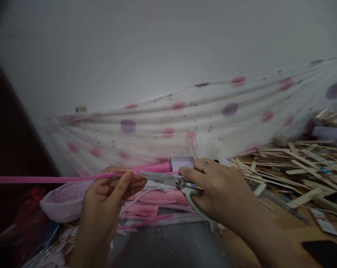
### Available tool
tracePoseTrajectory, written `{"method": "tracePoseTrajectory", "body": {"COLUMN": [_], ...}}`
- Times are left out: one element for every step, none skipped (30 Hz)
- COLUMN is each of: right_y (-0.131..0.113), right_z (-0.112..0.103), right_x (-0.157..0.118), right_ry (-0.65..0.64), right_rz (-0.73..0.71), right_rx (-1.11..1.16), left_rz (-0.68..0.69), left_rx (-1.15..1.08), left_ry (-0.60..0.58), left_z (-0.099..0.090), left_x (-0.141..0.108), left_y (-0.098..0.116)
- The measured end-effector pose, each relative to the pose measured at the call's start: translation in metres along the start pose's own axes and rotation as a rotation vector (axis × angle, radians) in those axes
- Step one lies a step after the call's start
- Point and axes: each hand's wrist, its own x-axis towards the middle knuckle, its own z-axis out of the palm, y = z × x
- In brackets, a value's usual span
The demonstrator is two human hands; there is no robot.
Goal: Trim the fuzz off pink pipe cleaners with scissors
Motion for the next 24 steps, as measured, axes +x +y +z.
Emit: {"method": "tracePoseTrajectory", "body": {"right_y": [0.0, 0.0, 0.0, 0.0, 0.001, 0.001, 0.001, 0.001, 0.001, 0.001, 0.001, 0.001, 0.002, 0.002, 0.002, 0.002, 0.002, 0.002, 0.002, 0.001, 0.001, 0.0, 0.0, 0.0], "right_z": [0.0, 0.0, 0.0, 0.0, 0.0, 0.0, 0.0, 0.0, 0.0, 0.0, 0.001, 0.001, 0.002, 0.003, 0.003, 0.004, 0.004, 0.005, 0.005, 0.006, 0.006, 0.007, 0.008, 0.009], "right_x": [0.0, 0.0, 0.0, 0.0, 0.0, 0.0, 0.0, 0.0, 0.0, 0.0, 0.0, -0.001, -0.001, -0.002, -0.002, -0.002, -0.003, -0.003, -0.003, -0.003, -0.003, -0.002, -0.002, -0.002], "right_ry": [0.001, 0.002, -0.003, -0.008, -0.011, -0.011, -0.01, -0.014, -0.021, -0.028, -0.039, -0.05, -0.061, -0.066, -0.07, -0.073, -0.074, -0.075, -0.077, -0.081, -0.084, -0.088, -0.094, -0.099], "right_rz": [-0.003, -0.007, -0.011, -0.014, -0.018, -0.018, -0.015, -0.009, 0.0, 0.008, 0.014, 0.019, 0.02, 0.018, 0.014, 0.01, 0.005, 0.003, 0.004, 0.008, 0.014, 0.018, 0.021, 0.019], "right_rx": [-0.015, -0.034, -0.055, -0.075, -0.091, -0.1, -0.102, -0.099, -0.093, -0.087, -0.084, -0.083, -0.083, -0.086, -0.089, -0.091, -0.093, -0.096, -0.099, -0.099, -0.097, -0.096, -0.095, -0.095], "left_rz": [-0.008, -0.018, -0.029, -0.042, -0.059, -0.077, -0.093, -0.104, -0.109, -0.109, -0.107, -0.103, -0.1, -0.1, -0.102, -0.105, -0.106, -0.105, -0.103, -0.099, -0.093, -0.088, -0.08, -0.074], "left_rx": [-0.021, -0.037, -0.049, -0.055, -0.057, -0.06, -0.066, -0.074, -0.082, -0.087, -0.091, -0.093, -0.093, -0.094, -0.094, -0.094, -0.092, -0.089, -0.085, -0.08, -0.075, -0.068, -0.06, -0.05], "left_ry": [-0.001, -0.005, -0.009, -0.014, -0.024, -0.037, -0.051, -0.061, -0.064, -0.06, -0.049, -0.034, -0.025, -0.027, -0.038, -0.053, -0.069, -0.083, -0.093, -0.097, -0.098, -0.098, -0.097, -0.095], "left_z": [0.0, 0.0, 0.0, -0.001, -0.002, -0.002, -0.003, -0.004, -0.004, -0.004, -0.004, -0.004, -0.004, -0.004, -0.004, -0.005, -0.007, -0.008, -0.009, -0.011, -0.012, -0.013, -0.013, -0.014], "left_x": [0.0, 0.001, 0.002, 0.002, 0.004, 0.005, 0.005, 0.006, 0.006, 0.006, 0.006, 0.005, 0.005, 0.005, 0.006, 0.007, 0.008, 0.01, 0.011, 0.012, 0.013, 0.014, 0.014, 0.015], "left_y": [0.0, 0.0, -0.001, -0.001, -0.001, -0.001, -0.001, -0.001, -0.001, 0.0, 0.0, 0.001, 0.001, 0.001, 0.0, 0.0, -0.001, -0.002, -0.002, -0.003, -0.003, -0.003, -0.003, -0.003]}}
